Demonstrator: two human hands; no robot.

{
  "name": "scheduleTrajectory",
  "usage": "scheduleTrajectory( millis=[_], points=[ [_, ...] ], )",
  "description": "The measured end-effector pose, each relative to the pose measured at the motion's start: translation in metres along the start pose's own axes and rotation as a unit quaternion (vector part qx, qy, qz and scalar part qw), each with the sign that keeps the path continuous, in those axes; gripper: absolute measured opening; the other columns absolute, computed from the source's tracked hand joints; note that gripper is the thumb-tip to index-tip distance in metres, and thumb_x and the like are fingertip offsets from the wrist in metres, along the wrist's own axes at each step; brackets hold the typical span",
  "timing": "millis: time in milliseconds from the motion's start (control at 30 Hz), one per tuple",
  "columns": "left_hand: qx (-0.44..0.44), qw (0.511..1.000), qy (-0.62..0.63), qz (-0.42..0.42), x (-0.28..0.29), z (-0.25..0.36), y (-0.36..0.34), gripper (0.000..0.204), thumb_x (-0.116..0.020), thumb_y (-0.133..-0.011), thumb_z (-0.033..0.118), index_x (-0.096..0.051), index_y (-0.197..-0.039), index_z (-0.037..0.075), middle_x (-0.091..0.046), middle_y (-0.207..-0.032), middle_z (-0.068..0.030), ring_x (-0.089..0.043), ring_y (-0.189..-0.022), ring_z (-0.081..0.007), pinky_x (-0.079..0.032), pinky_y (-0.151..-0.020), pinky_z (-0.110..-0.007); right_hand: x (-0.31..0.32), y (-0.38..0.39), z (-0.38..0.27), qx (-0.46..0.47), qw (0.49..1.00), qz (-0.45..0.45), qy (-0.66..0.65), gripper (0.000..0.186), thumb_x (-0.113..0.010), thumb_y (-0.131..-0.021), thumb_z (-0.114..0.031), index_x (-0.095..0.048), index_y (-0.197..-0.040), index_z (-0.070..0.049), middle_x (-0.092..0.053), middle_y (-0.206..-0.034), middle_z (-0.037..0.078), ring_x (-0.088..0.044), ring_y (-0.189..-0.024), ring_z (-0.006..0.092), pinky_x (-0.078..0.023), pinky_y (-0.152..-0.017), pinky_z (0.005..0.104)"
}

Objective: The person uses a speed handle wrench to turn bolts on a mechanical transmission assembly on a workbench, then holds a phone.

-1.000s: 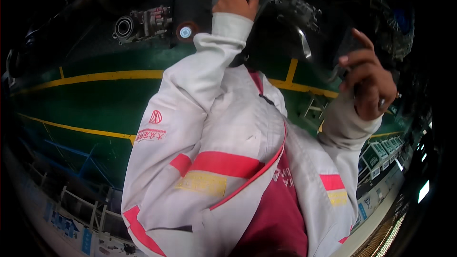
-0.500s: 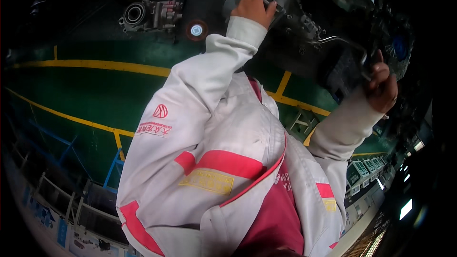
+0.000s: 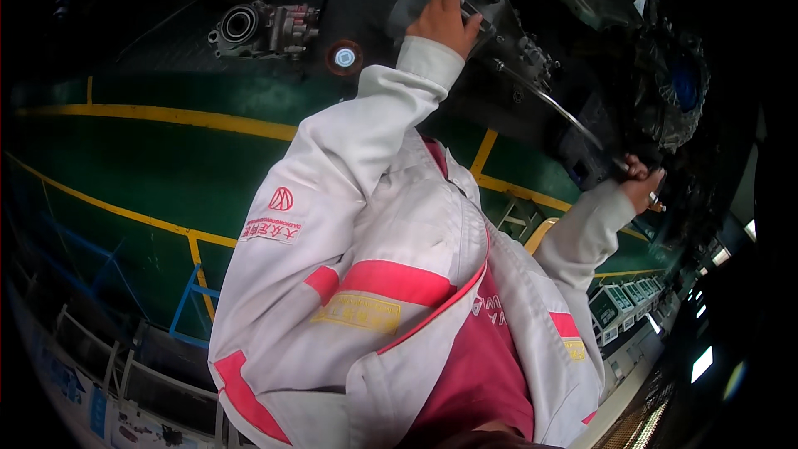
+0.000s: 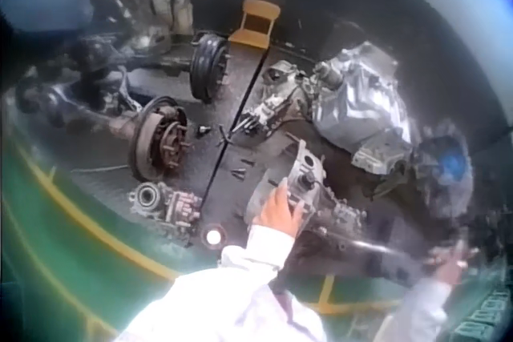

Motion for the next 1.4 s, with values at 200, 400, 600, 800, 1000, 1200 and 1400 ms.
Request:
scheduleTrajectory(
  millis=[200, 400, 600, 800, 1000, 1200, 1400],
  points=[
    [0.0, 1.0, -0.003, 0.015, 0.002, 0.002, 0.0, 0.057, -0.06, -0.085, 0.04, -0.042, -0.13, 0.011, -0.056, -0.117, -0.0153, -0.06, -0.101, -0.0367, -0.052, -0.079, -0.047, -0.178, 0.144, -0.097, 0.374, 0.717, -0.583, -0.081, 0.038, -0.045, -0.096, -0.029, -0.053, -0.071, -0.002, -0.059, -0.059, 0.013, -0.064, -0.07, 0.0288, -0.046, -0.084, 0.0507],
    [0.002, 1.0, 0.008, 0.0, 0.006, 0.005, -0.001, 0.057, -0.06, -0.085, 0.038, -0.042, -0.131, 0.01, -0.056, -0.118, -0.0163, -0.06, -0.1, -0.0374, -0.052, -0.079, -0.047, -0.102, 0.037, -0.066, 0.1, 0.939, -0.271, 0.187, 0.055, -0.038, -0.098, -0.046, -0.062, -0.079, 0.0, -0.067, -0.083, 0.013, -0.063, -0.08, 0.0224, -0.045, -0.084, 0.0367],
    [-0.006, 0.999, 0.037, 0.024, -0.007, -0.006, 0.003, 0.053, -0.063, -0.082, 0.038, -0.05, -0.121, 0.004, -0.057, -0.11, -0.0185, -0.055, -0.105, -0.0357, -0.046, -0.087, -0.045, -0.195, 0.075, -0.096, 0.301, 0.824, -0.475, 0.067, 0.054, -0.04, -0.097, -0.043, -0.059, -0.066, -0.003, -0.065, -0.072, 0.012, -0.064, -0.078, 0.0257, -0.043, -0.09, 0.0437],
    [-0.088, 0.995, -0.035, 0.041, -0.006, 0.001, -0.005, 0.059, -0.062, -0.085, 0.035, -0.036, -0.132, 0.009, -0.053, -0.114, -0.0182, -0.061, -0.095, -0.037, -0.054, -0.072, -0.047, -0.125, -0.002, -0.051, 0.187, 0.882, -0.418, 0.116, 0.055, -0.046, -0.094, -0.048, -0.062, -0.073, 0.0, -0.067, -0.084, 0.018, -0.066, -0.087, 0.0294, -0.049, -0.086, 0.0392],
    [-0.035, 0.998, 0.0, -0.05, 0.003, 0.004, -0.004, 0.062, -0.06, -0.087, 0.036, -0.033, -0.135, 0.007, -0.052, -0.117, -0.0194, -0.059, -0.099, -0.0373, -0.053, -0.076, -0.046, -0.152, 0.065, -0.088, 0.204, 0.728, -0.607, 0.244, 0.048, -0.046, -0.096, -0.039, -0.058, -0.073, 0.002, -0.066, -0.091, 0.02, -0.065, -0.087, 0.0292, -0.052, -0.078, 0.039],
    [-0.053, 0.996, 0.068, -0.013, -0.019, -0.002, -0.005, 0.062, -0.058, -0.087, 0.035, -0.034, -0.137, 0.006, -0.048, -0.127, -0.0208, -0.053, -0.11, -0.0371, -0.045, -0.09, -0.044, -0.128, 0.017, -0.068, 0.211, 0.888, -0.388, 0.129, 0.042, -0.047, -0.097, -0.033, -0.063, -0.078, 0.001, -0.061, -0.087, 0.013, -0.06, -0.074, 0.0178, -0.047, -0.061, 0.0297],
    [-0.002, 0.999, -0.038, 0.001, 0.006, 0.007, -0.001, 0.06, -0.061, -0.084, 0.043, -0.041, -0.132, 0.013, -0.053, -0.124, -0.0144, -0.057, -0.105, -0.0373, -0.048, -0.085, -0.044, -0.197, 0.081, -0.094, 0.34, 0.744, -0.575, -0.01, 0.022, -0.065, -0.08, -0.015, -0.058, -0.061, -0.005, -0.054, -0.068, 0.008, -0.046, -0.059, 0.0177, -0.036, -0.052, 0.0268]
  ],
)
Point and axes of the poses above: each hand's wrist, its own y-axis away from the middle knuckle, its own x-axis out of the back of the hand, z = x × y, the point moved 6 cm from there along -y, towards the middle knuckle
